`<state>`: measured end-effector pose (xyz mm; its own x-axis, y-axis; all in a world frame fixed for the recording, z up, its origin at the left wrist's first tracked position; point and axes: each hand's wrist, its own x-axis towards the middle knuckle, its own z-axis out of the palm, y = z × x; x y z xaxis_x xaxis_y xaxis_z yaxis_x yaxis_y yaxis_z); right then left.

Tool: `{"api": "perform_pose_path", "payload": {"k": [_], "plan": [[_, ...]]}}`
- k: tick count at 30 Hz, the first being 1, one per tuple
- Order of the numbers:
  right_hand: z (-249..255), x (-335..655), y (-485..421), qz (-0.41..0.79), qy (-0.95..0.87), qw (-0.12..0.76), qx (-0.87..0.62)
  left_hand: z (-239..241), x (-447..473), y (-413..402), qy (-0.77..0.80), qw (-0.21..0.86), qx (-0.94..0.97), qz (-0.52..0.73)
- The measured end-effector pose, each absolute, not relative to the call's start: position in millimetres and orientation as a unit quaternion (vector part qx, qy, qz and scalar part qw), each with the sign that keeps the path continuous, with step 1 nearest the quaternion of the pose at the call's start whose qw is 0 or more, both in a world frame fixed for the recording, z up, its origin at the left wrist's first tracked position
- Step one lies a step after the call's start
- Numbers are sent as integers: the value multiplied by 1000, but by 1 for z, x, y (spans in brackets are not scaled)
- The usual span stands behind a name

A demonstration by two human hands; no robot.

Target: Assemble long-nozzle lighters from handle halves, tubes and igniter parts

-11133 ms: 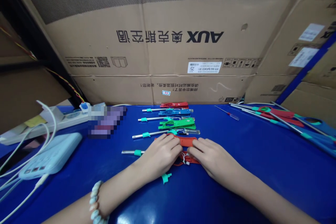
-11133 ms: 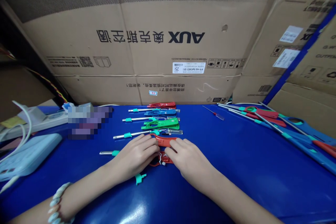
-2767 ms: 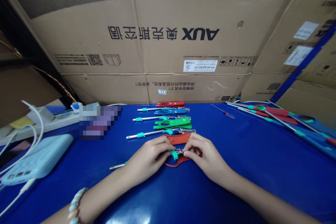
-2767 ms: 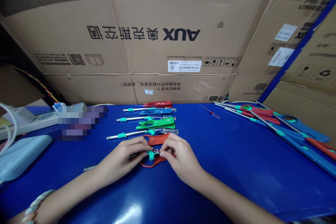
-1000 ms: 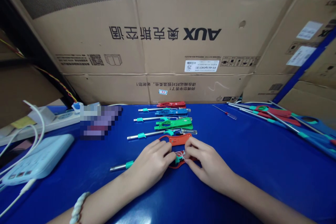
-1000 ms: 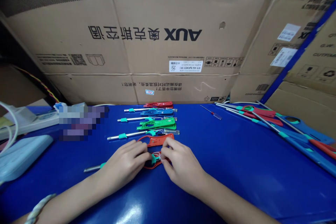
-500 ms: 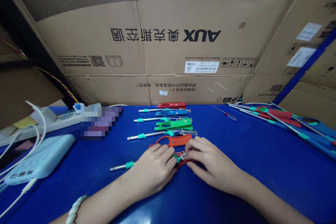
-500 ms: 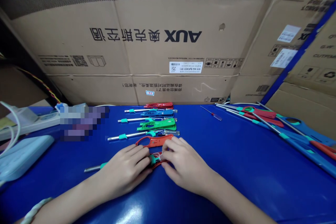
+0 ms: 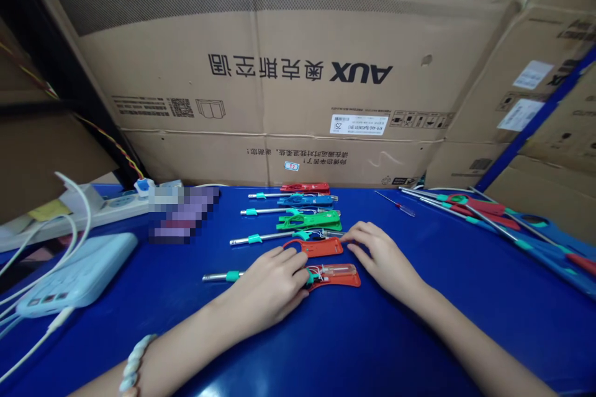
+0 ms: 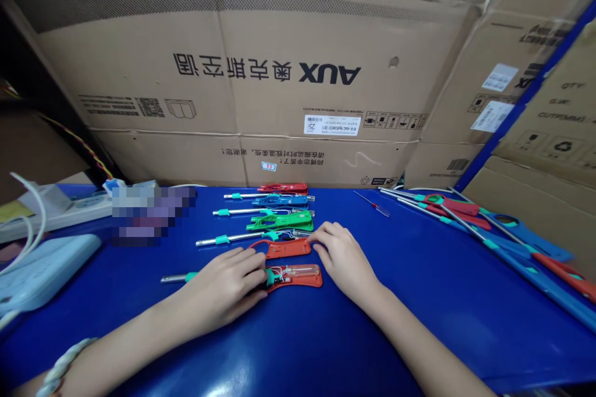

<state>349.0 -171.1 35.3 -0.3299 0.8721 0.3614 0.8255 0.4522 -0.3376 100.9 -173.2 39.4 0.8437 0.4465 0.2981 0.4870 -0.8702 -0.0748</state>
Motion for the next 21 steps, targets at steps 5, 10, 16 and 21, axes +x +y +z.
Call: {"api": "perform_pose_path", "payload": {"k": [5, 10, 16, 21], "plan": [[31, 346, -169, 69, -805, 252, -533, 37, 101, -173, -237, 86, -957, -142], [31, 344, -168, 97, -790, 281, -537, 41, 99, -173, -240, 79, -957, -145], [37, 348, -167, 244, -760, 300, -523, 45, 97, -172, -241, 58, -958, -142], [43, 356, -166, 326, -752, 256, -512, 49, 96, -171, -255, 2, -957, -138]]}}
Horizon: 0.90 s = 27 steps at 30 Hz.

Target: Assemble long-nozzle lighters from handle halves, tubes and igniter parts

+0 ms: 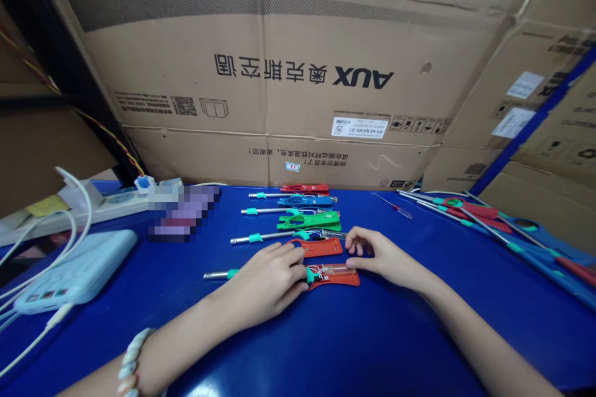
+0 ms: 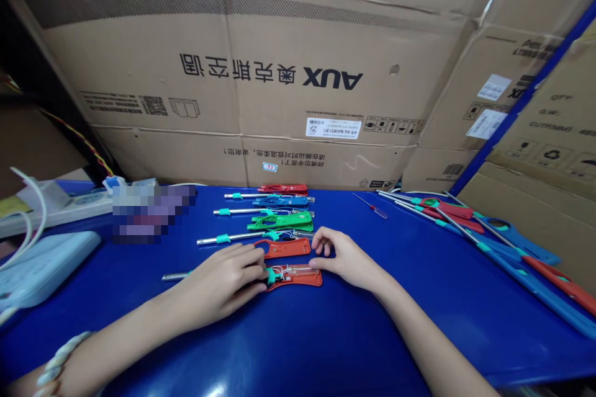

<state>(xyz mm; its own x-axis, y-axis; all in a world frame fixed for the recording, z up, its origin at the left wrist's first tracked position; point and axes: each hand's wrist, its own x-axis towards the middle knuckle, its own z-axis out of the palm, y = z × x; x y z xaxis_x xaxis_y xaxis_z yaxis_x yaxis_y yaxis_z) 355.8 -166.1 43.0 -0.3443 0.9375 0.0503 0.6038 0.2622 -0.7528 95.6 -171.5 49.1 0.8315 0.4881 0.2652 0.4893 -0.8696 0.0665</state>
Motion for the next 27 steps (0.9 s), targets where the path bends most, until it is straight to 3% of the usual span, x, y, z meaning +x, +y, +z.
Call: {"api": "perform_pose_path", "payload": {"k": [7, 14, 27], "plan": [[39, 357, -165, 328, -745, 250, -525, 54, 93, -163, -289, -109, -931, -193], [37, 355, -165, 179, -798, 242, -523, 50, 78, -141, -369, -43, -909, -186], [30, 348, -166, 134, -803, 247, -525, 47, 74, -136, -356, -62, -917, -169]]}}
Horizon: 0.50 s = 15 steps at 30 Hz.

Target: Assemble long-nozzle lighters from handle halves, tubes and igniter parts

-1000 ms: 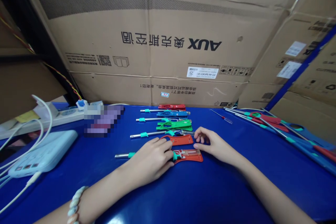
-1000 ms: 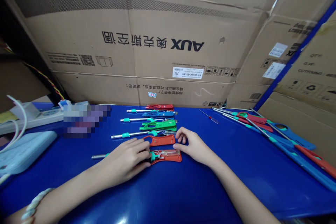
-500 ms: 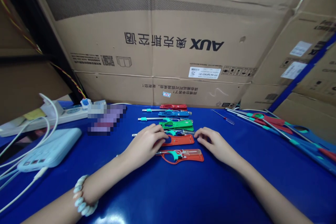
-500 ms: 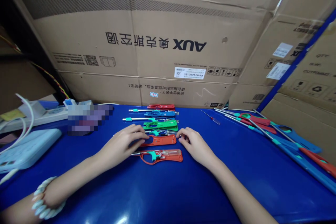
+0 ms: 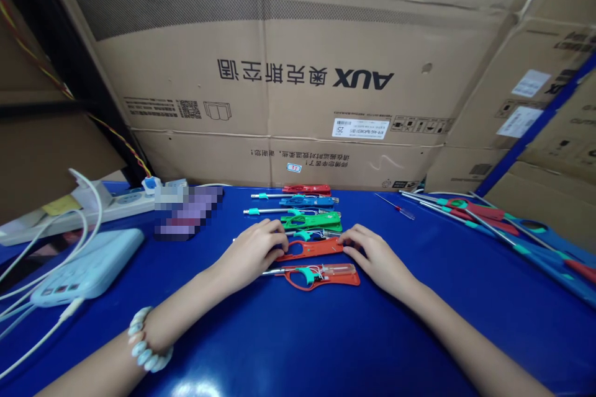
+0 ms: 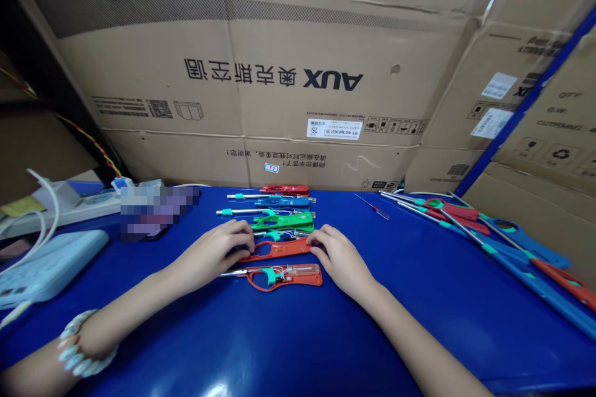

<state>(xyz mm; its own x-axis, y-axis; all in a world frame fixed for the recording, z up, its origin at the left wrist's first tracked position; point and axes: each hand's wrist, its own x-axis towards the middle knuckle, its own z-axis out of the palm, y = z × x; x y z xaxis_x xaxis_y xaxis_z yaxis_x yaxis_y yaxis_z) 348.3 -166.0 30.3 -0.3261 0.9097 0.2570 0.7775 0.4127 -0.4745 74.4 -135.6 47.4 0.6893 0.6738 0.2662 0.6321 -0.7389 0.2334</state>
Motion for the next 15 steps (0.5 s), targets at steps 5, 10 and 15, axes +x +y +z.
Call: {"api": "perform_pose_path", "payload": {"k": [5, 10, 15], "plan": [[29, 347, -165, 144, -795, 272, -523, 46, 75, -134, 348, 72, 918, 177], [24, 345, -163, 152, -791, 301, -511, 46, 76, -134, 347, 83, 916, 184], [23, 345, -163, 151, -783, 310, -518, 45, 78, -134, 334, 107, 911, 215]]}}
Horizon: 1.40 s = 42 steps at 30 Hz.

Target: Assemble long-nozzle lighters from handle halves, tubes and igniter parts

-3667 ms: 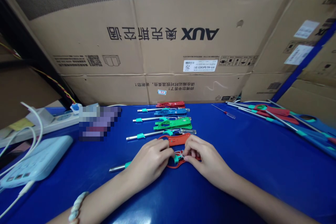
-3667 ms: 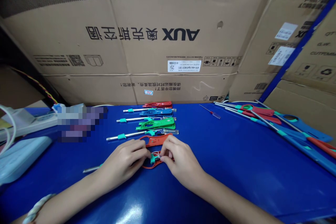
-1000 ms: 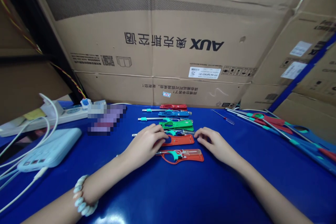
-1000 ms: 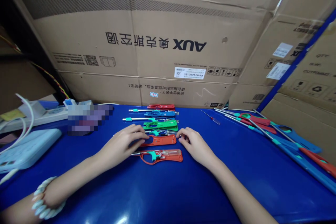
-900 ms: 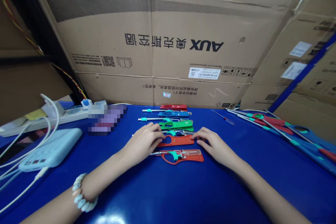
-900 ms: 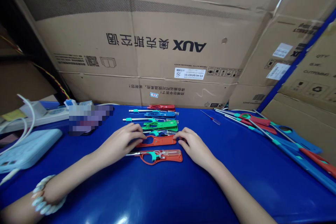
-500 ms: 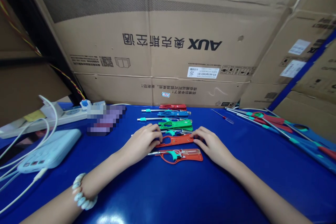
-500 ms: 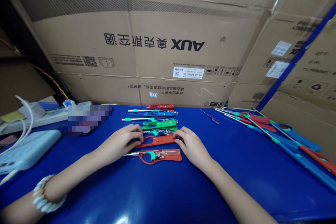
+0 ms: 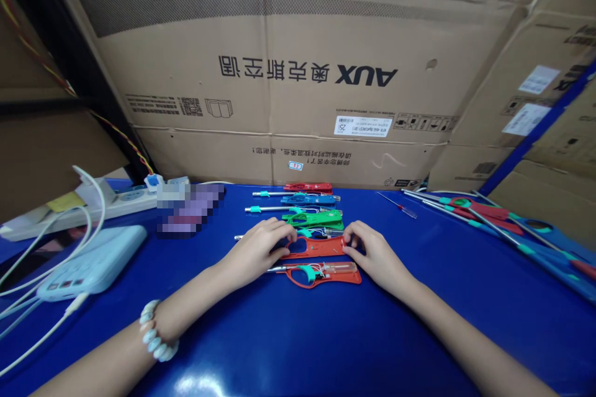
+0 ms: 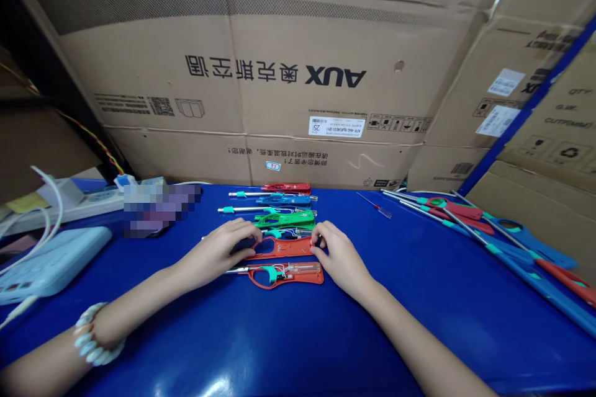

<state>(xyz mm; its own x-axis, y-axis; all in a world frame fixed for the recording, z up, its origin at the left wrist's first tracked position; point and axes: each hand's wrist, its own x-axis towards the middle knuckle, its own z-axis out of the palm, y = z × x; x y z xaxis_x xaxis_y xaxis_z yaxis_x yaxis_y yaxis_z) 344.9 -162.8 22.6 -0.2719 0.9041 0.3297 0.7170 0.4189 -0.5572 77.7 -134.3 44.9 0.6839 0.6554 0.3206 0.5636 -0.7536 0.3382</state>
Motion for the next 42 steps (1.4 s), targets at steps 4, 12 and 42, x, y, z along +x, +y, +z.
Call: {"api": "perform_pose_path", "payload": {"k": [4, 12, 42], "plan": [[24, 342, -165, 150, -775, 315, -528, 41, 78, -134, 318, 115, 911, 237], [20, 343, -164, 141, -788, 298, -520, 40, 79, -133, 319, 90, 918, 220], [56, 341, -184, 207, -837, 263, -433, 64, 72, -142, 249, 201, 925, 205]]}}
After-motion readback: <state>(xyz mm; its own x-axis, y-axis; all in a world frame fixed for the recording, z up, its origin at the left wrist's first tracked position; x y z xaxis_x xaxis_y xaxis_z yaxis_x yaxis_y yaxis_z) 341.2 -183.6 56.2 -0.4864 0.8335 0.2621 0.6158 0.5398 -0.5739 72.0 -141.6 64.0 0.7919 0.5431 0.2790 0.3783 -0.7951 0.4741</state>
